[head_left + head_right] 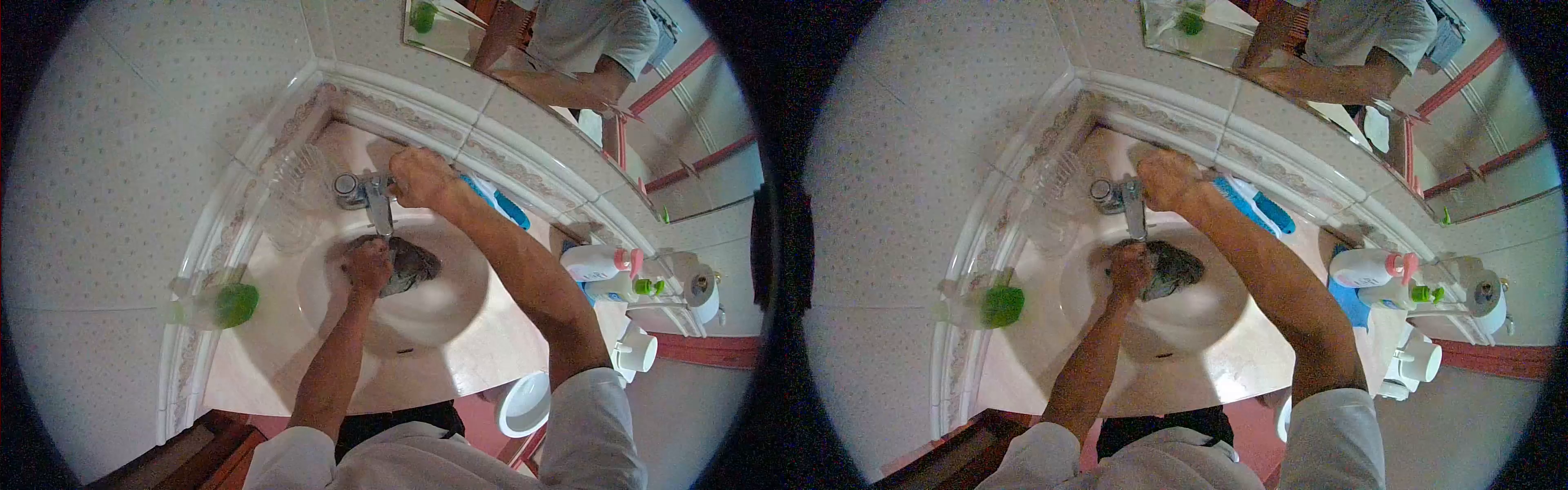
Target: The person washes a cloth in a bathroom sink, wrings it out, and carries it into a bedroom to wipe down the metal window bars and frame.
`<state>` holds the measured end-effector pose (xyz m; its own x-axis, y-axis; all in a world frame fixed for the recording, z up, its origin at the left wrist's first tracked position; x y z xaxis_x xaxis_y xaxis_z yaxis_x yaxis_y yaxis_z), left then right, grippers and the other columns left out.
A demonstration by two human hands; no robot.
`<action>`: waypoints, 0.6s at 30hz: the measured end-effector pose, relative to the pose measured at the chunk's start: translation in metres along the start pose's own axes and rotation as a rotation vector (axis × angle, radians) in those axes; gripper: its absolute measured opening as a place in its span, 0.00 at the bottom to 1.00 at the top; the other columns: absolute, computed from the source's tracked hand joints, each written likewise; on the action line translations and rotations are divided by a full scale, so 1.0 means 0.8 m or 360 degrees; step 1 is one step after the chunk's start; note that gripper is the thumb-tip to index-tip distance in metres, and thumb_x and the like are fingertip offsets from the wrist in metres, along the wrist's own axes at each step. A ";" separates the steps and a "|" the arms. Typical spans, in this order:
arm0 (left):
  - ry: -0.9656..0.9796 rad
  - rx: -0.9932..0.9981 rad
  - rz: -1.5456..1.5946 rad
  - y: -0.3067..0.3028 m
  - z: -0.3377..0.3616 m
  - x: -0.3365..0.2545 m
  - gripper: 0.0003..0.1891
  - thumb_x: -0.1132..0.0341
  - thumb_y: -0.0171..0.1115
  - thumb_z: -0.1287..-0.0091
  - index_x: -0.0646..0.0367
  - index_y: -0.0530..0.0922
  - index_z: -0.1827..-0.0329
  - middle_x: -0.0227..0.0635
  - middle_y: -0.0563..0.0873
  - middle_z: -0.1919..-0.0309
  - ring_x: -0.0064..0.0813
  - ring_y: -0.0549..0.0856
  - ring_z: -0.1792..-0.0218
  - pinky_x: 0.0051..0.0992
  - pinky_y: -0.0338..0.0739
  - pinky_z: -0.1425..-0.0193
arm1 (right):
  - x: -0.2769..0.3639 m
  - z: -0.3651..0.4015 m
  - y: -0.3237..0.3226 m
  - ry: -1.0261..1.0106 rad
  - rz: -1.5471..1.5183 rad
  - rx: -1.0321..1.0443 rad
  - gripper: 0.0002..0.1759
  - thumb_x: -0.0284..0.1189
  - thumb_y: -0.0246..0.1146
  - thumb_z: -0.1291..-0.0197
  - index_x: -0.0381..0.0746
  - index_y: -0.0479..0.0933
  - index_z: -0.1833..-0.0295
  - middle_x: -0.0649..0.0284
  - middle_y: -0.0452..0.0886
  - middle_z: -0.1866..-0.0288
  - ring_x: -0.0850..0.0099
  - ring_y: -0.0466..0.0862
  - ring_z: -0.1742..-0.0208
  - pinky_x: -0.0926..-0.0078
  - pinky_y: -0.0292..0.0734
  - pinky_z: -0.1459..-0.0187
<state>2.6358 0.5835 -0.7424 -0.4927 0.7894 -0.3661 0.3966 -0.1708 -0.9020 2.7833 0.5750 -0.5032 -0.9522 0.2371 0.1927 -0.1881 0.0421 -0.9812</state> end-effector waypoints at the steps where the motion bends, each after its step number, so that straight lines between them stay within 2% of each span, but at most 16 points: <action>1: -0.0282 0.0172 0.0660 -0.023 -0.009 0.005 0.07 0.67 0.69 0.39 0.60 0.85 0.63 0.27 0.85 0.67 0.22 0.83 0.67 0.28 0.80 0.61 | 0.000 -0.001 0.005 0.0019 0.0035 -0.0020 0.13 0.24 0.71 0.62 0.28 0.85 0.67 0.41 0.86 0.66 0.44 0.89 0.59 0.52 0.86 0.56; 2: -0.0574 0.0346 0.1310 -0.030 -0.010 0.008 0.06 0.69 0.70 0.39 0.60 0.84 0.62 0.25 0.85 0.65 0.20 0.82 0.66 0.27 0.80 0.61 | 0.000 -0.002 0.012 0.0035 0.0060 -0.0039 0.13 0.24 0.71 0.62 0.28 0.85 0.67 0.41 0.86 0.66 0.44 0.89 0.58 0.52 0.86 0.56; 3: -0.0588 0.0358 0.1304 -0.031 -0.007 0.006 0.06 0.69 0.70 0.39 0.60 0.84 0.62 0.25 0.85 0.65 0.20 0.82 0.66 0.27 0.80 0.61 | 0.002 0.000 0.014 0.0036 0.0045 -0.0027 0.13 0.24 0.71 0.62 0.28 0.85 0.67 0.41 0.86 0.66 0.44 0.89 0.58 0.52 0.86 0.56; 5: -0.0946 -0.0034 0.2174 -0.036 0.000 0.011 0.04 0.77 0.67 0.39 0.61 0.84 0.62 0.26 0.85 0.66 0.20 0.82 0.66 0.25 0.79 0.61 | 0.008 -0.001 0.010 -0.0096 0.0056 -0.0038 0.12 0.23 0.70 0.62 0.29 0.85 0.67 0.41 0.86 0.65 0.45 0.89 0.58 0.52 0.86 0.55; 6: -0.1063 0.0137 0.2379 -0.024 -0.002 0.016 0.05 0.79 0.66 0.40 0.60 0.84 0.63 0.25 0.85 0.67 0.20 0.81 0.66 0.25 0.78 0.60 | 0.005 -0.001 0.010 -0.0095 0.0055 -0.0037 0.12 0.23 0.70 0.62 0.29 0.85 0.67 0.41 0.86 0.65 0.45 0.89 0.58 0.52 0.86 0.55; 7: -0.1058 0.0140 0.2384 -0.025 -0.002 0.024 0.05 0.79 0.66 0.40 0.60 0.84 0.63 0.25 0.85 0.67 0.20 0.81 0.66 0.25 0.78 0.60 | 0.005 -0.001 0.013 -0.0164 0.0068 0.0018 0.12 0.23 0.70 0.62 0.29 0.85 0.67 0.41 0.86 0.66 0.45 0.89 0.58 0.52 0.86 0.54; 9: -0.0467 -0.0042 0.1807 -0.053 -0.014 0.024 0.08 0.78 0.66 0.39 0.59 0.85 0.57 0.28 0.87 0.64 0.29 0.85 0.62 0.38 0.81 0.49 | 0.004 0.000 0.016 -0.0220 0.0088 0.0071 0.13 0.22 0.70 0.62 0.30 0.85 0.66 0.42 0.86 0.66 0.45 0.89 0.59 0.52 0.86 0.54; 10: -0.0458 -0.0031 0.1812 -0.073 -0.017 0.010 0.08 0.78 0.66 0.39 0.59 0.85 0.57 0.28 0.87 0.64 0.29 0.85 0.62 0.38 0.81 0.49 | 0.004 0.000 0.020 -0.0228 0.0131 0.0100 0.14 0.22 0.70 0.62 0.30 0.84 0.64 0.42 0.86 0.62 0.45 0.89 0.58 0.52 0.86 0.53; 12: -0.1119 0.0220 0.0206 -0.129 -0.001 0.002 0.13 0.73 0.63 0.36 0.57 0.84 0.48 0.39 0.87 0.48 0.43 0.84 0.44 0.55 0.73 0.34 | -0.001 0.003 0.032 -0.0230 0.0171 0.0129 0.16 0.21 0.70 0.61 0.30 0.84 0.61 0.42 0.86 0.59 0.45 0.88 0.56 0.52 0.85 0.52; 13: -0.1117 0.0215 0.0207 -0.092 0.012 0.004 0.13 0.73 0.63 0.36 0.57 0.84 0.48 0.39 0.87 0.48 0.43 0.84 0.44 0.55 0.73 0.34 | -0.004 0.003 0.040 -0.0248 0.0188 0.0154 0.20 0.21 0.70 0.59 0.30 0.83 0.55 0.42 0.85 0.54 0.45 0.88 0.55 0.52 0.85 0.51; 14: -0.0871 0.0152 0.0129 -0.032 0.027 0.007 0.17 0.71 0.61 0.35 0.55 0.82 0.42 0.43 0.80 0.38 0.48 0.76 0.35 0.59 0.67 0.30 | -0.006 0.002 0.044 -0.0269 0.0204 0.0175 0.24 0.21 0.70 0.57 0.30 0.81 0.49 0.42 0.85 0.50 0.45 0.87 0.53 0.52 0.85 0.51; 15: -0.0625 0.0091 0.0048 -0.004 0.040 0.005 0.21 0.69 0.60 0.34 0.53 0.80 0.37 0.48 0.73 0.28 0.53 0.68 0.26 0.62 0.62 0.26 | -0.003 0.005 0.044 -0.0274 0.0203 0.0167 0.24 0.21 0.70 0.57 0.30 0.81 0.49 0.42 0.85 0.50 0.45 0.87 0.53 0.52 0.85 0.51; 16: -0.0623 0.0084 0.0046 -0.016 0.051 0.004 0.21 0.69 0.60 0.34 0.53 0.80 0.37 0.48 0.73 0.28 0.53 0.68 0.26 0.62 0.62 0.26 | -0.003 0.012 0.037 -0.0178 0.0191 0.0025 0.27 0.21 0.70 0.55 0.31 0.79 0.44 0.42 0.84 0.47 0.45 0.87 0.52 0.52 0.84 0.51; 17: -0.0218 0.0327 -0.0017 -0.014 0.059 -0.020 0.23 0.68 0.59 0.34 0.53 0.79 0.34 0.48 0.65 0.24 0.55 0.63 0.23 0.62 0.59 0.25 | -0.002 0.023 0.032 -0.0081 0.0182 -0.0113 0.30 0.22 0.70 0.52 0.32 0.76 0.40 0.42 0.83 0.44 0.44 0.87 0.51 0.52 0.84 0.51; 18: 0.0184 0.0562 -0.0075 -0.012 0.064 -0.045 0.25 0.66 0.59 0.34 0.52 0.77 0.31 0.48 0.58 0.19 0.56 0.57 0.20 0.63 0.57 0.23 | 0.008 0.045 0.007 0.0013 0.0077 -0.0491 0.31 0.21 0.68 0.50 0.33 0.74 0.37 0.41 0.82 0.45 0.44 0.86 0.51 0.50 0.83 0.51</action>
<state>2.6100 0.5262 -0.7323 -0.4051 0.8593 -0.3121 0.0739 -0.3094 -0.9480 2.7673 0.5420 -0.5074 -0.9560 0.2538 0.1468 -0.0594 0.3227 -0.9446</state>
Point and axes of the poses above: each hand's wrist, its own z-axis away from the middle knuckle, its own y-axis out of the palm, x = y × z, the point moved 7 cm from there along -z, towards the middle knuckle
